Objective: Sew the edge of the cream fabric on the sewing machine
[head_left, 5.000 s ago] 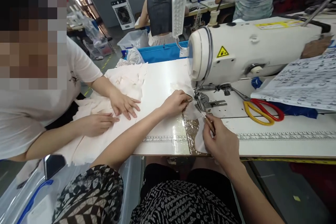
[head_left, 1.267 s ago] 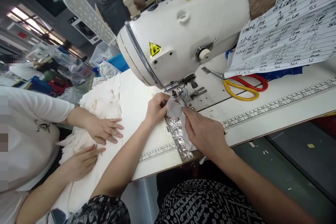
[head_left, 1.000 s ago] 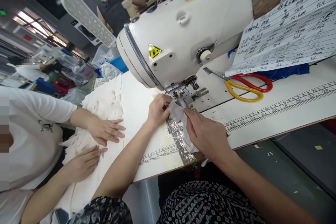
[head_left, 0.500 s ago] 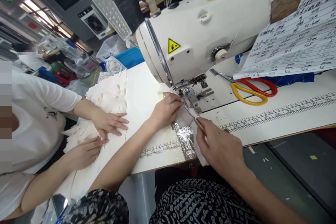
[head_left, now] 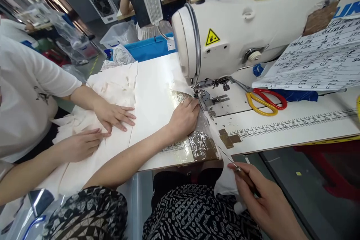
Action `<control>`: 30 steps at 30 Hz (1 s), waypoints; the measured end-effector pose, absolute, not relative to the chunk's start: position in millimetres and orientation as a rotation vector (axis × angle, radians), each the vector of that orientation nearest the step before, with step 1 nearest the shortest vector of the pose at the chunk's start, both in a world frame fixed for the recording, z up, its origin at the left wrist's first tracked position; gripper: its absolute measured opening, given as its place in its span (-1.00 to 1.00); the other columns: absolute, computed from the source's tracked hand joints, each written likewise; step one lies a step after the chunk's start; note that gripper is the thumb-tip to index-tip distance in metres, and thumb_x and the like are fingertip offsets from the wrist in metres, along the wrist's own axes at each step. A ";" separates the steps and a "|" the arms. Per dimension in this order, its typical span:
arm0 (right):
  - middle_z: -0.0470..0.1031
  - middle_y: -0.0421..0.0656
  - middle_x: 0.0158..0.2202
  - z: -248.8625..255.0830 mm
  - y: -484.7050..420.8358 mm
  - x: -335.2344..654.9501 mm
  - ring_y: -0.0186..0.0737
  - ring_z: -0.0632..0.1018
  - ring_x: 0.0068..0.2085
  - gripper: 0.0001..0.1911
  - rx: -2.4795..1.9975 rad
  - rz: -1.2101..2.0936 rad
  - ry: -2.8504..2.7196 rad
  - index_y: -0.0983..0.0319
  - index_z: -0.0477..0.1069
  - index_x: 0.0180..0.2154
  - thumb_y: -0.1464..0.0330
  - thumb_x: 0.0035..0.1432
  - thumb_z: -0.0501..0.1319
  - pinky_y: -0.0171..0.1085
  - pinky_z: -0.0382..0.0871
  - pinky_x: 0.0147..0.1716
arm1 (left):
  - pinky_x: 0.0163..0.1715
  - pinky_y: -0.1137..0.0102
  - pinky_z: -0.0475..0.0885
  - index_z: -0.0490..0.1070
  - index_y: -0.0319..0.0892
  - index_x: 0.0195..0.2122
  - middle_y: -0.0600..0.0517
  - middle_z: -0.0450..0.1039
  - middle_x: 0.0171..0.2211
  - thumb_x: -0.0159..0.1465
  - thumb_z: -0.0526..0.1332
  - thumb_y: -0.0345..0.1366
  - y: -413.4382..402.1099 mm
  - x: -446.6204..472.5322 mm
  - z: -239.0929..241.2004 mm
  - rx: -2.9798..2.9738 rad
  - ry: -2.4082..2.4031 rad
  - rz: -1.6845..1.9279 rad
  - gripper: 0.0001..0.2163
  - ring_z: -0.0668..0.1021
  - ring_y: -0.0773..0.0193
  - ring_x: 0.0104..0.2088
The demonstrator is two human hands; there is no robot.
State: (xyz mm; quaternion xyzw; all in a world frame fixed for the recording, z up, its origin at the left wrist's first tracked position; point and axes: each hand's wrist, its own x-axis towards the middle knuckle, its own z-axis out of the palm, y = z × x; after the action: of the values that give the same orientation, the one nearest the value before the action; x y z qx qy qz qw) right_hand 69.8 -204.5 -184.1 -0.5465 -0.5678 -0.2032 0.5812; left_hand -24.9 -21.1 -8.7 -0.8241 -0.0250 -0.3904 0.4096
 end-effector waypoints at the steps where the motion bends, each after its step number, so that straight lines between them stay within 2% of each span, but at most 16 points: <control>1: 0.45 -0.23 -0.41 -185.3 -204.9 70.9 -0.25 0.51 -0.47 -0.80 -1.287 -0.458 -1.334 0.11 0.31 -0.02 0.32 0.39 0.00 -0.40 0.29 -0.62 | -0.04 0.20 0.45 0.40 -0.44 0.00 -0.23 0.40 0.06 0.33 0.00 -0.47 -21.2 -25.1 -10.9 -2.071 -0.054 -0.991 -0.70 0.42 0.01 0.04; 5: 0.43 -0.24 -0.42 -186.8 -203.8 73.2 -0.29 0.45 -0.52 -0.80 -1.283 -0.443 -1.360 0.11 0.32 -0.01 0.32 0.41 0.00 -0.41 0.24 -0.64 | -0.03 0.21 0.42 0.36 -0.40 0.07 -0.19 0.40 0.10 0.34 0.00 -0.45 -19.0 -26.7 -17.1 -2.049 -0.023 -0.979 -0.68 0.42 0.03 0.07; 10: 0.36 -0.23 -0.50 -187.8 -204.1 74.1 -0.24 0.44 -0.52 -0.74 -1.327 -0.401 -1.327 0.16 0.37 0.00 0.26 0.42 0.00 -0.39 0.16 -0.68 | -0.05 0.21 0.42 0.35 -0.41 0.10 -0.19 0.39 0.13 0.34 -0.04 -0.47 -16.8 -25.5 -20.3 -2.039 -0.049 -0.916 -0.65 0.42 0.03 0.09; 14: 0.34 -0.26 -0.54 -188.8 -202.4 74.7 -0.24 0.46 -0.50 -0.70 -1.292 -0.316 -1.295 0.17 0.39 0.01 0.21 0.42 0.01 -0.37 0.34 -0.52 | -0.01 0.19 0.40 0.33 -0.41 0.13 -0.19 0.37 0.16 0.34 -0.04 -0.45 -16.6 -26.8 -19.7 -2.079 -0.036 -0.913 -0.62 0.39 0.03 0.14; 16: 0.39 -0.23 -0.48 -189.2 -199.9 77.1 -0.23 0.51 -0.41 -0.71 -1.248 -0.295 -1.295 0.16 0.40 0.01 0.22 0.41 0.03 -0.37 0.41 -0.40 | 0.03 0.18 0.39 0.34 -0.39 0.14 -0.18 0.37 0.16 0.34 -0.03 -0.43 -16.1 -29.0 -18.4 -2.118 -0.027 -0.934 -0.62 0.38 0.04 0.15; 18: 0.49 -0.17 -0.30 -189.3 -196.5 80.9 -0.23 0.54 -0.29 -0.74 -1.192 -0.294 -1.305 0.14 0.42 0.01 0.23 0.39 0.07 -0.40 0.42 -0.32 | 0.07 0.17 0.38 0.35 -0.37 0.14 -0.15 0.38 0.16 0.35 -0.02 -0.41 -15.0 -31.4 -16.3 -2.164 -0.017 -0.969 -0.62 0.38 0.05 0.16; 21: 0.51 -0.14 -0.16 -187.6 -190.9 84.6 -0.21 0.53 -0.16 -0.75 -1.101 -0.243 -1.219 0.12 0.46 -0.01 0.21 0.35 0.16 -0.43 0.42 -0.23 | 0.14 0.16 0.36 0.36 -0.32 0.14 -0.11 0.38 0.16 0.35 -0.01 -0.40 -11.8 -33.3 -12.2 -2.225 -0.006 -1.026 -0.63 0.38 0.10 0.18; 26: 0.52 -0.13 -0.26 -176.9 -179.6 71.5 -0.17 0.54 -0.28 -0.66 -0.765 0.264 -0.873 0.17 0.54 -0.14 0.12 0.10 0.40 -0.39 0.46 -0.36 | 0.25 0.16 0.28 0.35 -0.35 0.14 -0.12 0.38 0.17 0.33 0.01 -0.43 -2.4 -32.6 -4.8 -2.273 0.036 -1.031 -0.62 0.37 0.15 0.20; 30: 0.54 -0.14 -0.29 -168.2 -174.4 54.3 -0.21 0.55 -0.32 -0.57 -0.575 0.600 -0.724 0.15 0.58 -0.19 0.14 -0.11 0.50 -0.40 0.47 -0.39 | 0.24 0.14 0.31 0.35 -0.35 0.14 -0.11 0.38 0.16 0.29 0.00 -0.49 3.3 -33.9 -2.5 -2.285 0.124 -1.048 -0.60 0.39 0.15 0.19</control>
State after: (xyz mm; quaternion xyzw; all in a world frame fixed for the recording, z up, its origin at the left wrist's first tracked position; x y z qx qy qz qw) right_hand 54.3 -174.4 -168.2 -0.2730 -0.3441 0.2852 0.8519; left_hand -33.9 3.3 -2.5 -0.8640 0.0470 -0.3961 0.3072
